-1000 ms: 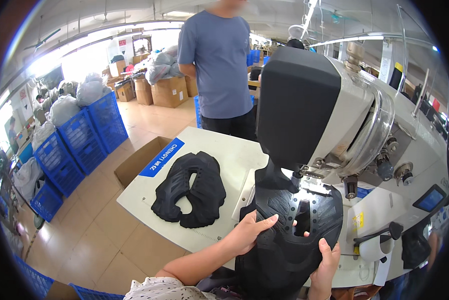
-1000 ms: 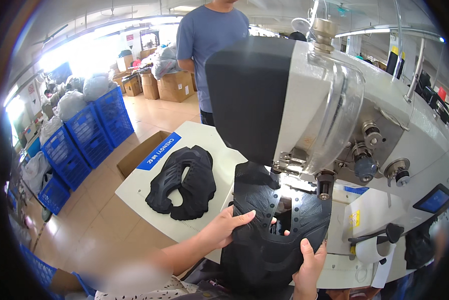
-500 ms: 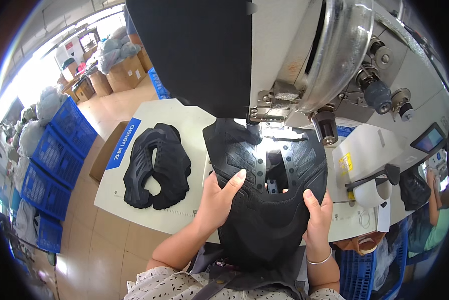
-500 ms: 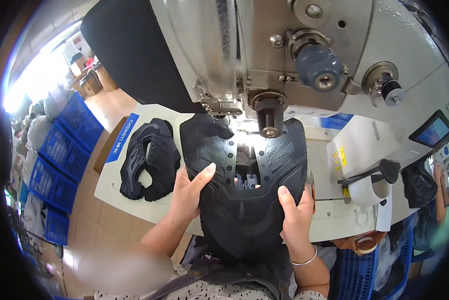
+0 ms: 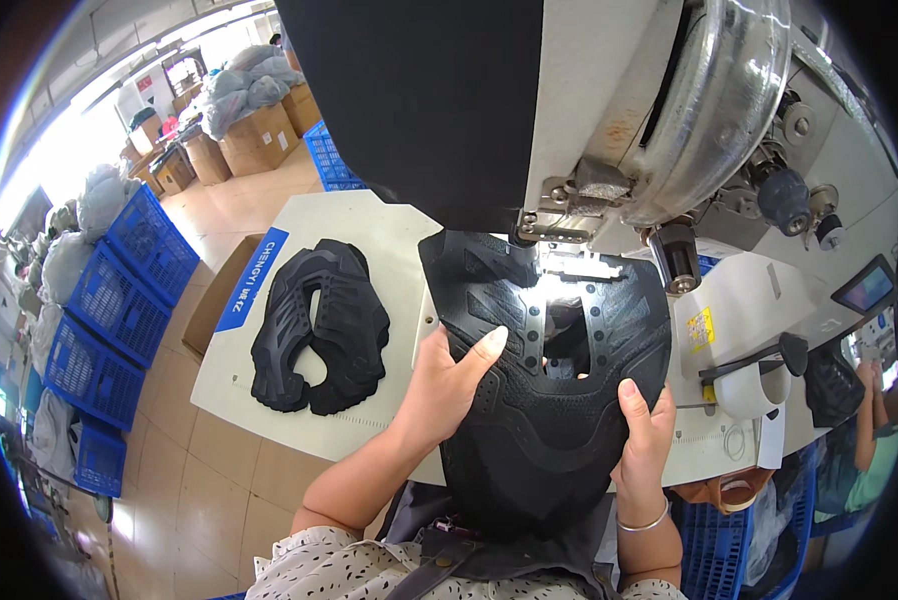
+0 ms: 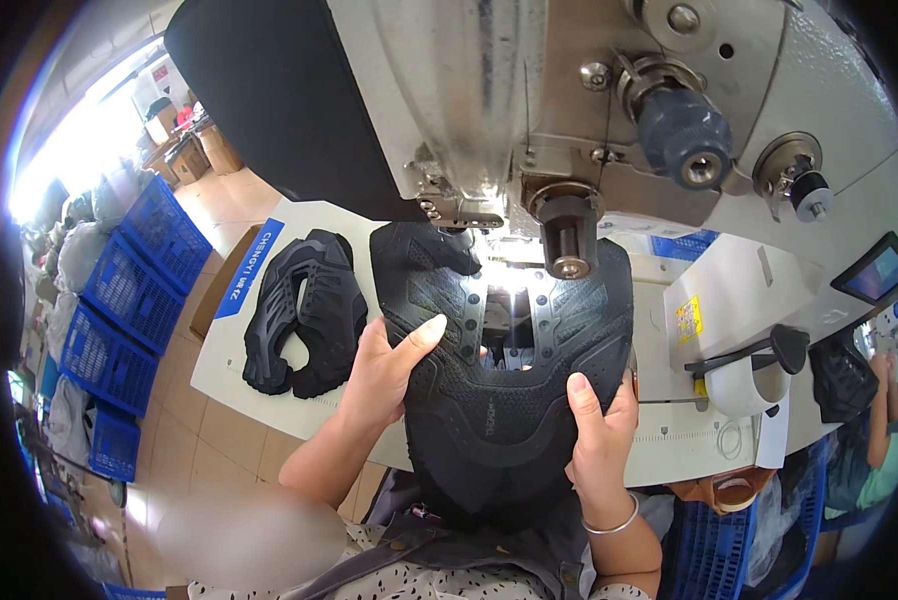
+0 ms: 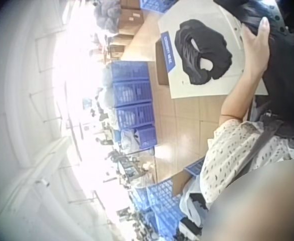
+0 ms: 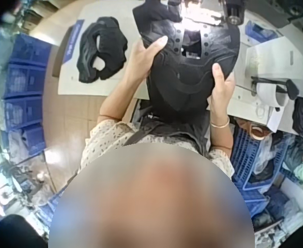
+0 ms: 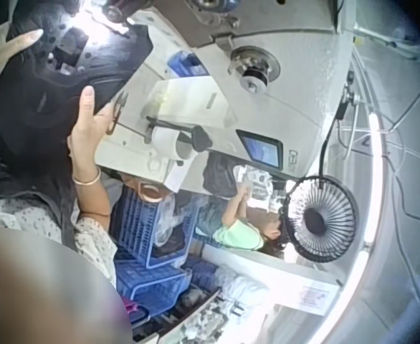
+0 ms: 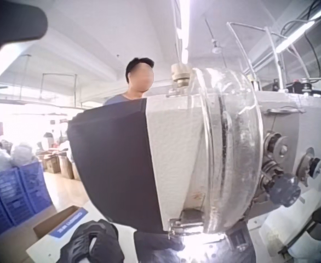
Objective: Using a specialized industrial sewing machine to stitch together components of a shoe upper.
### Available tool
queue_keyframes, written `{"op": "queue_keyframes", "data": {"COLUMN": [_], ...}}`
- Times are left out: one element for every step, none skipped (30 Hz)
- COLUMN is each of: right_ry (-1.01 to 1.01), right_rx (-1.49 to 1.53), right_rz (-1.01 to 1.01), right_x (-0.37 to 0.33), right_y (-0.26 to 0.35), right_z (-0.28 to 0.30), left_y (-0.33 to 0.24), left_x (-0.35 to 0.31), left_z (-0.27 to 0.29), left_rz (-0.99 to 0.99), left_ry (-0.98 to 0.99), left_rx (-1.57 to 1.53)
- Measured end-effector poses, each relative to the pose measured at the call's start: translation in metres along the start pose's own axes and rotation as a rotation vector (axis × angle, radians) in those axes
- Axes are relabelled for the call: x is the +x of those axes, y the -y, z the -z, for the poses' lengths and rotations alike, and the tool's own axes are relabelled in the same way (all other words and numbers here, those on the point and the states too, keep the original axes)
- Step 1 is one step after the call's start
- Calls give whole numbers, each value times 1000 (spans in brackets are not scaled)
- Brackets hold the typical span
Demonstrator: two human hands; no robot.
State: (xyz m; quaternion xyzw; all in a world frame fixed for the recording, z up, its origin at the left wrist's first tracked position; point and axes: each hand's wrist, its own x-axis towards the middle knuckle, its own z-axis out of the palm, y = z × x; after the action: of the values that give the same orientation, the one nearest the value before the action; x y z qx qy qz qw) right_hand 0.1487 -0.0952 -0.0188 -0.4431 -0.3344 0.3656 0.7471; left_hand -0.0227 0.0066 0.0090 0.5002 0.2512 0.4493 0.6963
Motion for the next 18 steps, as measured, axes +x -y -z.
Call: {"op": "queue_keyframes", "data": {"right_ry": [-2,-3,-1,-8,-15,-14,-19,-22,-18,-20,-22,-20,-12,8,-4,9,23,24], "right_rx": [14,28,28,29,30,30,17,4,1,3,9,12,17,38,20,25,30,30], "right_rz": [-5,-9,-9,-13,-17,-17,-5,7,9,9,8,7,3,16,5,-4,-14,-13], "right_x": [0,0,0,0,0,0,1,2,2,3,4,5,5,6,6,6,7,7], "right_y": [0,0,0,0,0,0,-1,-1,-1,-1,0,1,1,2,3,5,6,6], "right_z": [0,0,0,-1,-1,0,0,0,0,0,1,1,0,1,1,1,1,2], "left_y": [1,2,3,3,4,5,6,7,7,8,8,7,6,6,5,5,5,9], "left_x": [1,1,2,2,3,3,4,4,5,5,5,4,2,-1,-4,-9,-14,-20], "left_z": [0,0,0,0,0,0,0,0,0,0,-1,-1,-2,-4,-5,-7,-8,-16], "left_rz": [3,18,3,-23,-19,-49,-41,-17,-38,-33,20,-28,1,44,25,32,81,-21], "left_ry": [-5,-3,-11,-22,-32,-34,-35,-38,-37,-48,-54,-62,-78,-94,-91,-86,-101,-119], "left_rx": [-20,-52,-41,-17,-9,8,23,12,35,33,11,38,-9,-79,-59,-8,49,69]}}
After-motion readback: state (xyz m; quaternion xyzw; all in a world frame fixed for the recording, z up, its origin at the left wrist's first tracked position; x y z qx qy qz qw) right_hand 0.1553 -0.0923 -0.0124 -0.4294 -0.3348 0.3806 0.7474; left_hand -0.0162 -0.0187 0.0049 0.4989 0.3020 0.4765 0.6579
